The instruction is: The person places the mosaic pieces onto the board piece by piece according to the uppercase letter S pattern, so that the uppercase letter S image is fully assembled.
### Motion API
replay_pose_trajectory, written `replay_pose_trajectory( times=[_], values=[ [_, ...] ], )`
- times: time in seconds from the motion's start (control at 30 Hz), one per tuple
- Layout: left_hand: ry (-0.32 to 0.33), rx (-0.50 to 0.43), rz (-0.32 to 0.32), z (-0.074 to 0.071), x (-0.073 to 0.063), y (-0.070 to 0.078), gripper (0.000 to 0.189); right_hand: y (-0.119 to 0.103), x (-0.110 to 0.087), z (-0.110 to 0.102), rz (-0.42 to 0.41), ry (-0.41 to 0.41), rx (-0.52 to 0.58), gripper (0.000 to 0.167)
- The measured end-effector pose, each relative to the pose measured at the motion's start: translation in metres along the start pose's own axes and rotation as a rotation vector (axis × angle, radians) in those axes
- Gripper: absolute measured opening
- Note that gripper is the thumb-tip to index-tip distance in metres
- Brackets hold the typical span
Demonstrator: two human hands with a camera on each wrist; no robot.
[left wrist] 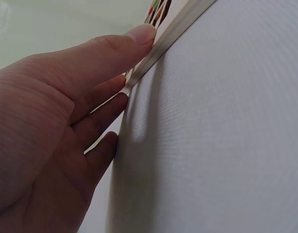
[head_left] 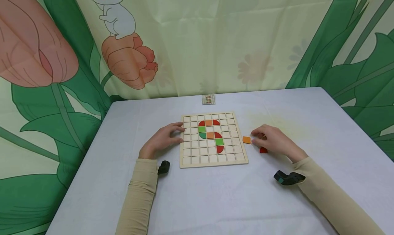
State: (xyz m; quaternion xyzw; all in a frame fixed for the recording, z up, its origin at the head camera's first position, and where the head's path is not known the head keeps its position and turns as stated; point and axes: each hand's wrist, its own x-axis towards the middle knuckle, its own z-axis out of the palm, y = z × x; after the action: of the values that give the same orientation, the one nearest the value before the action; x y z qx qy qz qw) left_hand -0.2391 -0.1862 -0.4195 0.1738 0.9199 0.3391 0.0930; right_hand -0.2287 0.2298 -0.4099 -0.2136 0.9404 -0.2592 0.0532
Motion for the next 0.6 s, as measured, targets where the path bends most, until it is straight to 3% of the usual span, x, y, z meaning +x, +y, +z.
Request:
replay_pose_trajectory(
  times=[0.3, 0.6],
  values=[
    [-0.006, 0.009, -0.018, 0.0, 0.001, 0.0, 0.047, -0.004, 0.003, 0.006, -0.03, -0.006, -0.012, 0.037],
    [-0.001, -0.001, -0.008, 0.0, 0.0, 0.0, 0.046, -0.01, 0.01, 0.013, -0.034, -0.006, -0.03, 0.031]
  ],
)
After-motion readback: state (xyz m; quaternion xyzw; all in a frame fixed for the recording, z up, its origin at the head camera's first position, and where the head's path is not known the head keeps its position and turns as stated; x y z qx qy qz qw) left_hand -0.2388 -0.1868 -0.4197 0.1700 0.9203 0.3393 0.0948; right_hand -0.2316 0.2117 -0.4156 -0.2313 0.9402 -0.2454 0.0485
